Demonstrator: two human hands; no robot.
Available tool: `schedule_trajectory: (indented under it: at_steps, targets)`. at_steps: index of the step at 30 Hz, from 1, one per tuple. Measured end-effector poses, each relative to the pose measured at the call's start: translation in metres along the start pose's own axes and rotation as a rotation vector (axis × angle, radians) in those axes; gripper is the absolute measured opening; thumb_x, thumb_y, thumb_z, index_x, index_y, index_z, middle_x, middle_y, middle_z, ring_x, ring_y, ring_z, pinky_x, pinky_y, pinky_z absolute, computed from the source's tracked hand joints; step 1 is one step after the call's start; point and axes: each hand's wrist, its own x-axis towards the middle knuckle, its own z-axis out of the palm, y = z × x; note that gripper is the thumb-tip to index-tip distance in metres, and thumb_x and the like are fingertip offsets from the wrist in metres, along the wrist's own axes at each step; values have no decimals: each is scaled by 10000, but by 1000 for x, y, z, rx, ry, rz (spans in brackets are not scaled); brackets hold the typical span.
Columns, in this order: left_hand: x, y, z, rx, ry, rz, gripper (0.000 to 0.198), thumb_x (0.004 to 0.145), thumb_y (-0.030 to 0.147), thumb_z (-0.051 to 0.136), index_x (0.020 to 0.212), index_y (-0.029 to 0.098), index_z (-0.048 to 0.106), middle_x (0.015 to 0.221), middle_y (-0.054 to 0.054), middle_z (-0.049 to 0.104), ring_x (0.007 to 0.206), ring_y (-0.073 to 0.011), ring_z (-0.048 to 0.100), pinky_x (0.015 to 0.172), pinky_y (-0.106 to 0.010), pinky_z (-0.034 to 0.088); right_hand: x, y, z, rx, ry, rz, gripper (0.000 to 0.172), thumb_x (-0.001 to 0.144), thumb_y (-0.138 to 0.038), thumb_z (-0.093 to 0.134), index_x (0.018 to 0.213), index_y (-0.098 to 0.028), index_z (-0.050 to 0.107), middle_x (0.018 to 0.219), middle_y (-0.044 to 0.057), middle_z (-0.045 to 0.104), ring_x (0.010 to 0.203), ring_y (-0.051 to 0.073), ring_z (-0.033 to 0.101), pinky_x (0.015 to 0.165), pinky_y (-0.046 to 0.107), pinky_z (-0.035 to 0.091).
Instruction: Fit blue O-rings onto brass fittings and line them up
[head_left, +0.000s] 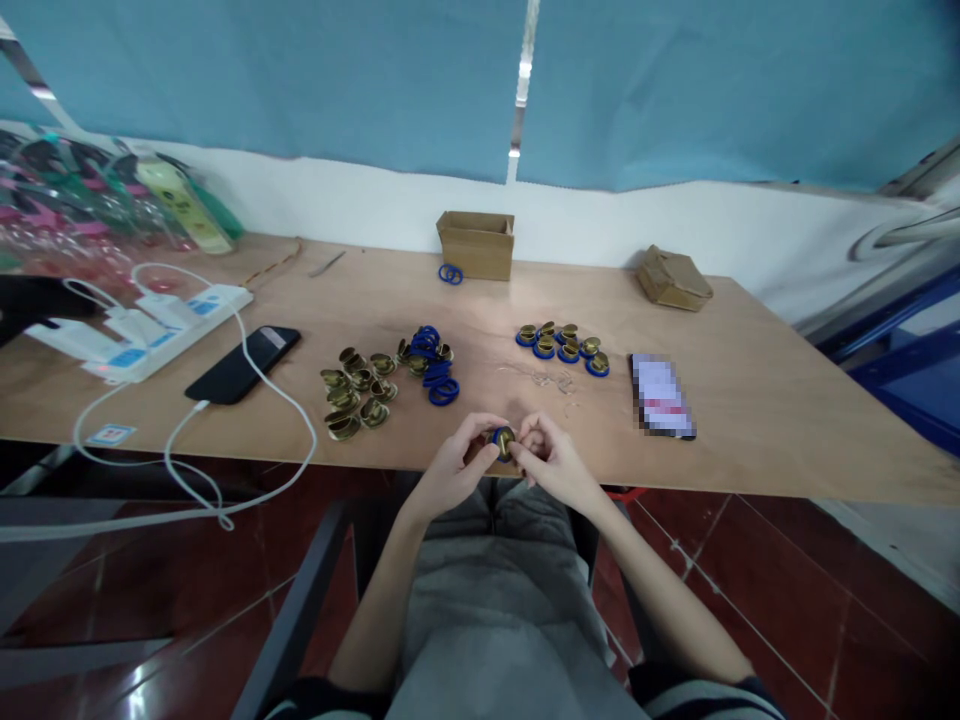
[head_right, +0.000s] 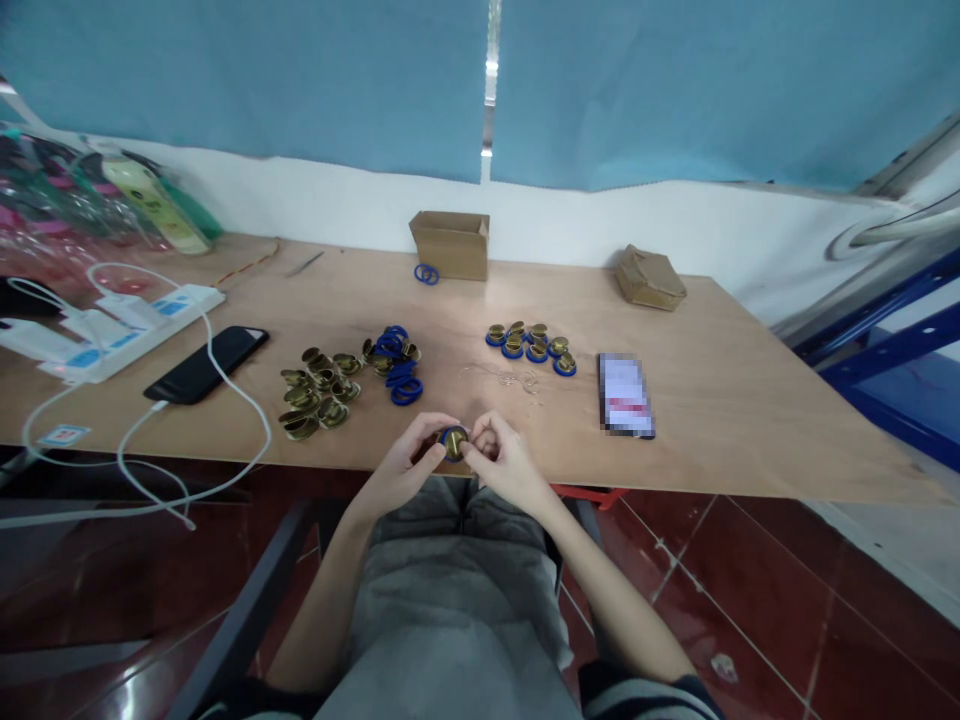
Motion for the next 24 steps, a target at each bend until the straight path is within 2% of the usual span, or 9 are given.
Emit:
schedule_trajectory:
  at_steps: [5, 8, 11, 13, 17, 21, 24]
  targets:
    - [2, -5, 3, -79, 112, -39, 294, 970, 302, 559, 1242, 211, 494, 1125, -79, 637, 1011, -166, 659, 920, -313, 543, 1, 3, -6, 76, -48, 7, 289, 902, -465, 625, 945, -236, 456, 591, -95, 577, 377, 77, 498, 408, 194, 401]
    - [3, -7, 5, -122, 192, -81, 373, 878, 302, 679, 1186, 219, 486, 1087, -56, 631, 982, -154, 667, 893, -296, 546, 1, 4, -6, 76, -55, 1, 284, 911, -465, 621, 952, -230, 467, 600, -91, 579, 384, 77, 508, 412, 194, 400]
    - [5, -7, 9, -66, 317, -88, 475, 764, 294, 787, 1131, 220, 495, 1070, -46, 640, 925, -152, 679, 824, -273, 552, 1, 4, -6, 79, -59, -1, 277, 916, -458, 621, 959, -229, 472, 612, -89, 583, 392, 79, 518, 422, 197, 409]
    - [6, -5, 12, 32, 354, -103, 445, 744, 290, 801, 1086, 212, 526, 992, -28, 660, 835, -146, 677, 746, -255, 541, 0, 4, -5, 73, -52, -5, 278, 917, -460, 622, 967, -229, 476, 619, -87, 586, 399, 80, 524, 429, 198, 412]
    - [7, -1, 15, 301, 326, -78, 269, 768, 272, 777, 984, 197, 636, 812, 6, 648, 659, -126, 581, 614, -235, 469, 0, 4, -5, 59, -38, -15, 292, 912, -474, 627, 978, -226, 488, 628, -82, 587, 404, 81, 525, 432, 198, 411]
    - [7, 1, 15, 416, 250, 19, 224, 788, 202, 737, 1006, 206, 684, 871, -10, 652, 653, -125, 537, 625, -244, 459, 0, 5, -4, 67, -40, -9, 311, 901, -484, 642, 987, -232, 482, 625, -85, 579, 404, 81, 521, 436, 201, 418]
    - [7, 1, 15, 441, 190, 17, 250, 795, 160, 709, 1039, 216, 699, 928, -23, 664, 680, -135, 560, 651, -255, 471, 1, 5, -3, 67, -40, -7, 328, 882, -474, 668, 1027, -238, 493, 618, -93, 557, 403, 85, 515, 423, 199, 407]
